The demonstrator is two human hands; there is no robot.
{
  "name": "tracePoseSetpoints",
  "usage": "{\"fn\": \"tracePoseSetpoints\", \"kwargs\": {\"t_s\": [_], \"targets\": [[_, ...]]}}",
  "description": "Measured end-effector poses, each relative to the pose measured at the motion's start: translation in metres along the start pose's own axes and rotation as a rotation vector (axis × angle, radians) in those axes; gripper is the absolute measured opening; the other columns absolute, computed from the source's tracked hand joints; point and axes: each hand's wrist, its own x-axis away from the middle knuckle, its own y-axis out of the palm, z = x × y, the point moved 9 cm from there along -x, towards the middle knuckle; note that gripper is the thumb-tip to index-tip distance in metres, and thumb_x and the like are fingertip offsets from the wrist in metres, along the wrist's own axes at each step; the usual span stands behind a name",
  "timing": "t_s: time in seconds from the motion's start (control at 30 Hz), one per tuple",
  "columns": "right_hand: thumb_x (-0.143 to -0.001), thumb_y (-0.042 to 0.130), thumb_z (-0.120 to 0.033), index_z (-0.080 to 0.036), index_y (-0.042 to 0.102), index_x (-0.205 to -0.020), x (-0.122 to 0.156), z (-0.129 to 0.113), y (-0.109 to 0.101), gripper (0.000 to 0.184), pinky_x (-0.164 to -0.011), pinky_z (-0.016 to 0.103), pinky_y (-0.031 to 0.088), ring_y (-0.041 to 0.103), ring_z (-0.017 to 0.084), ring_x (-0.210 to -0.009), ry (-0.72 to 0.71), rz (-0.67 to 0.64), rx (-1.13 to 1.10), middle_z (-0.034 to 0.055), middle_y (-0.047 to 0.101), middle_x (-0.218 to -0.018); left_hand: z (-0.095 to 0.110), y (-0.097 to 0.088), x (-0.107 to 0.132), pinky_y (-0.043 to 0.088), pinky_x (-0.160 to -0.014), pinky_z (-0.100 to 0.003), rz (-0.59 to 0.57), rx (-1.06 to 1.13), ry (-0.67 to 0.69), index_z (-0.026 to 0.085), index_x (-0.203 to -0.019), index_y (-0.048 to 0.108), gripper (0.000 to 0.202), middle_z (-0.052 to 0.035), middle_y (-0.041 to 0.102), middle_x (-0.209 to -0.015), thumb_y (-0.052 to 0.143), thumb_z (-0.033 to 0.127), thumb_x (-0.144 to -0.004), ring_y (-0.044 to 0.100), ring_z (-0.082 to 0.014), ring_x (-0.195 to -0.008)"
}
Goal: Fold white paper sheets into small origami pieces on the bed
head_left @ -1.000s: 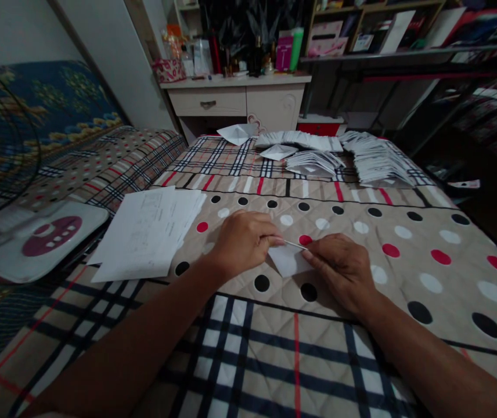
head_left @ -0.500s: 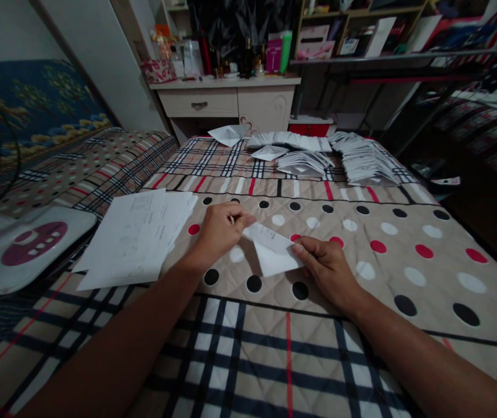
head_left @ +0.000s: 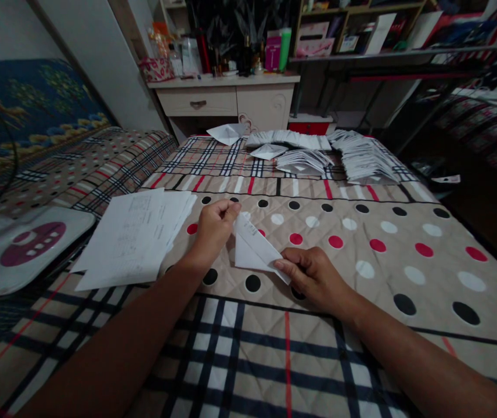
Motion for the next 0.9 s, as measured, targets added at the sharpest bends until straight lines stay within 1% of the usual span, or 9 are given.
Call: {"fn": "tracePoseSetpoints", "kwargs": {"t_s": [0.1,0.17,0.3,0.37,0.47,0.53,0.63,0.77,0.9], "targets": [[-0.097,0.047,-0.041,-0.02,0.045,-0.061,0.001,0.0,-0.002,0.041,-0.046,0.023,0.029,0.041,0.008,-0.044,0.024,0.029,-0.016,-0.0041,0.046,-0.048,-0.01,0.016,0.007,0.036,-0.051,-0.021,-0.069,0.361,-0.177,0.017,-0.067,0.051,0.038,0.0048,0.046,-0.058,0.067,0.049,-0.079,0.043,-0.0078,-0.051],[-0.097,0.047,-0.041,-0.019,0.048,-0.062,0.002,0.002,-0.006,0.04,-0.045,0.023,0.03,0.043,0.008,-0.043,0.062,0.076,-0.059,-0.004,0.048,-0.047,-0.011,0.029,0.015,0.042,-0.056,-0.021,-0.146,0.511,-0.264,0.017,-0.079,0.054,0.039,0.0036,0.055,-0.066,0.075,0.05,-0.072,0.05,-0.0088,-0.056],[-0.096,0.05,-0.042,-0.019,0.053,-0.067,0.002,0.008,-0.012,0.037,-0.043,0.022,0.032,0.044,0.008,-0.041,0.118,0.157,-0.185,-0.0045,0.05,-0.046,-0.014,0.054,0.037,0.049,-0.065,-0.026,-0.314,0.541,-0.412,0.017,-0.101,0.058,0.056,0.0001,0.067,-0.084,0.089,0.026,-0.055,0.063,-0.0138,-0.069],[-0.095,0.051,-0.043,-0.019,0.055,-0.068,0.002,0.009,-0.011,0.036,-0.042,0.021,0.032,0.044,0.007,-0.04,0.122,0.155,-0.212,-0.0048,0.051,-0.046,-0.016,0.06,0.048,0.05,-0.066,-0.026,-0.335,0.506,-0.478,0.015,-0.096,0.061,0.053,0.0,0.068,-0.08,0.089,0.02,-0.052,0.063,-0.0142,-0.068],[-0.095,0.052,-0.042,-0.018,0.055,-0.068,0.002,0.009,-0.009,0.036,-0.041,0.021,0.032,0.044,0.007,-0.04,0.12,0.136,-0.22,-0.005,0.05,-0.046,-0.014,0.065,0.056,0.05,-0.066,-0.026,-0.324,0.468,-0.488,0.012,-0.079,0.064,0.038,-0.0008,0.067,-0.072,0.088,0.016,-0.05,0.062,-0.0126,-0.064],[-0.094,0.052,-0.041,-0.019,0.053,-0.066,0.002,0.008,-0.008,0.036,-0.041,0.02,0.032,0.043,0.007,-0.04,0.117,0.114,-0.224,-0.0051,0.05,-0.046,-0.013,0.065,0.057,0.049,-0.063,-0.025,-0.294,0.451,-0.48,0.011,-0.071,0.064,0.033,-0.001,0.067,-0.069,0.088,0.016,-0.049,0.061,-0.0119,-0.061],[-0.093,0.055,-0.04,-0.019,0.048,-0.061,0.003,0.006,-0.006,0.039,-0.042,0.02,0.031,0.042,0.007,-0.04,0.109,0.072,-0.219,-0.0048,0.05,-0.045,-0.017,0.057,0.052,0.048,-0.057,-0.024,-0.217,0.429,-0.479,0.011,-0.068,0.065,0.032,-0.0005,0.067,-0.066,0.089,0.021,-0.049,0.06,-0.0119,-0.056],[-0.093,0.053,-0.04,-0.019,0.048,-0.059,0.003,0.002,-0.003,0.04,-0.04,0.02,0.029,0.041,0.006,-0.039,0.097,0.03,-0.207,-0.0045,0.049,-0.044,-0.019,0.04,0.034,0.045,-0.053,-0.023,-0.131,0.437,-0.394,0.013,-0.067,0.065,0.03,0.0008,0.065,-0.062,0.087,0.03,-0.055,0.058,-0.0107,-0.053],[-0.093,0.052,-0.039,-0.019,0.048,-0.059,0.005,0.0,-0.003,0.039,-0.039,0.02,0.028,0.04,0.006,-0.038,0.099,0.033,-0.185,-0.0041,0.048,-0.044,-0.021,0.018,0.014,0.035,-0.046,-0.018,-0.041,0.442,-0.309,0.013,-0.07,0.066,0.03,0.0031,0.06,-0.06,0.086,0.034,-0.06,0.049,-0.0049,-0.049]]}}
